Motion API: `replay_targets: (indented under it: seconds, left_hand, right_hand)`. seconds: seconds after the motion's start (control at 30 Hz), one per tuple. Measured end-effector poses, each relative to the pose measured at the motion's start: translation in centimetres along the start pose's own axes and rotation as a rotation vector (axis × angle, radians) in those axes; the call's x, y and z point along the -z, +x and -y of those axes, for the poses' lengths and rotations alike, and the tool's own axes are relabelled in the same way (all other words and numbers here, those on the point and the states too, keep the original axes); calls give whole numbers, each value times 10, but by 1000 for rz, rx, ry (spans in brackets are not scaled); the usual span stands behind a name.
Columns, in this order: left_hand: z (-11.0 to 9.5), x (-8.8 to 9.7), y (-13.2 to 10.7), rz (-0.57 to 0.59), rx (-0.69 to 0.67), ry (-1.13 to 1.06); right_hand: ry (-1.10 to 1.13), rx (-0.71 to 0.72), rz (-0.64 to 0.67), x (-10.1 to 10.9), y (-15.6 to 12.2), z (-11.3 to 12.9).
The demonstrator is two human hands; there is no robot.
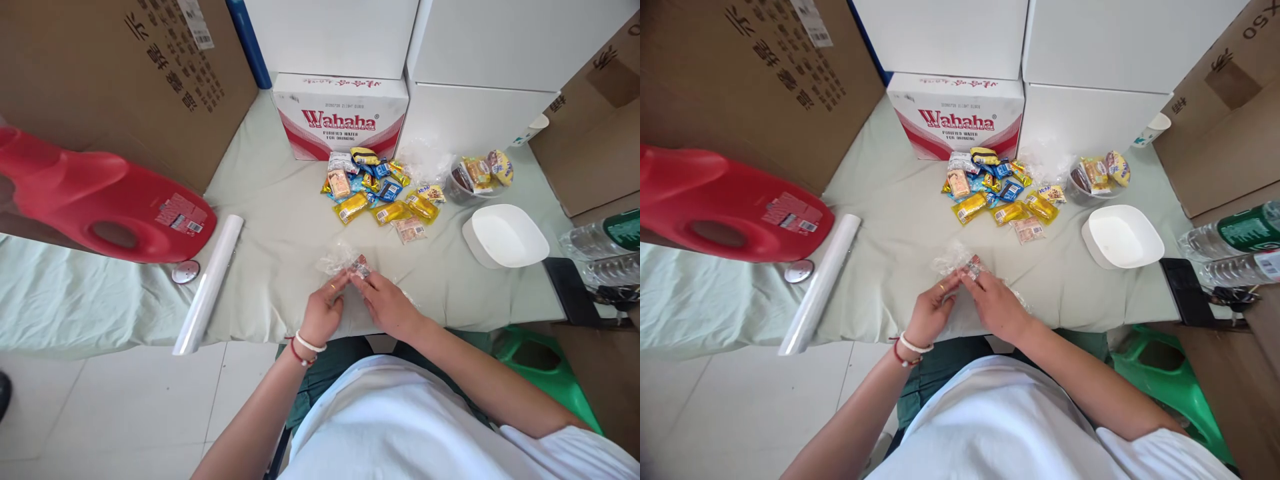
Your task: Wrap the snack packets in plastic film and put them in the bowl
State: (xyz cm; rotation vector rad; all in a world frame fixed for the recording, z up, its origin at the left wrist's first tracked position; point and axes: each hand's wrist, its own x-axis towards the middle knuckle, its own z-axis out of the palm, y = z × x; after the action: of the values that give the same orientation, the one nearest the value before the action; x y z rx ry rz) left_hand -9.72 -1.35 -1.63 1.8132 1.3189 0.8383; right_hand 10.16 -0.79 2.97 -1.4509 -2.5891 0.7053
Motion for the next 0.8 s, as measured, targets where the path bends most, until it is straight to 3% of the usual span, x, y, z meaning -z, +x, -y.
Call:
replay_targets:
  seconds: [0.1, 0.17, 0.23, 0.4, 0.5, 0.63, 0.8]
  left_hand:
    - [21, 15, 3, -220, 220, -146]
    - [32, 21, 8, -415, 344, -26]
    - [36, 21, 16, -527, 406, 106]
    - [19, 6, 42, -374, 475, 207]
    - [1, 3, 53, -347, 460, 49]
    - [-26, -2, 45, -367, 316, -249]
    - [-45, -22, 16, -183, -15, 21]
  right_hand:
    - [-25, 26, -31, -14, -4, -1]
    - [-46, 17, -47, -18, -4, -1]
    - [-52, 23, -70, -20, -1, -1]
    - [0, 63, -154, -23, 5, -6]
    - [51, 78, -215, -26, 6, -10]
    - [133, 100, -252, -27, 6, -12]
    - [292, 150, -314, -16, -7, -6]
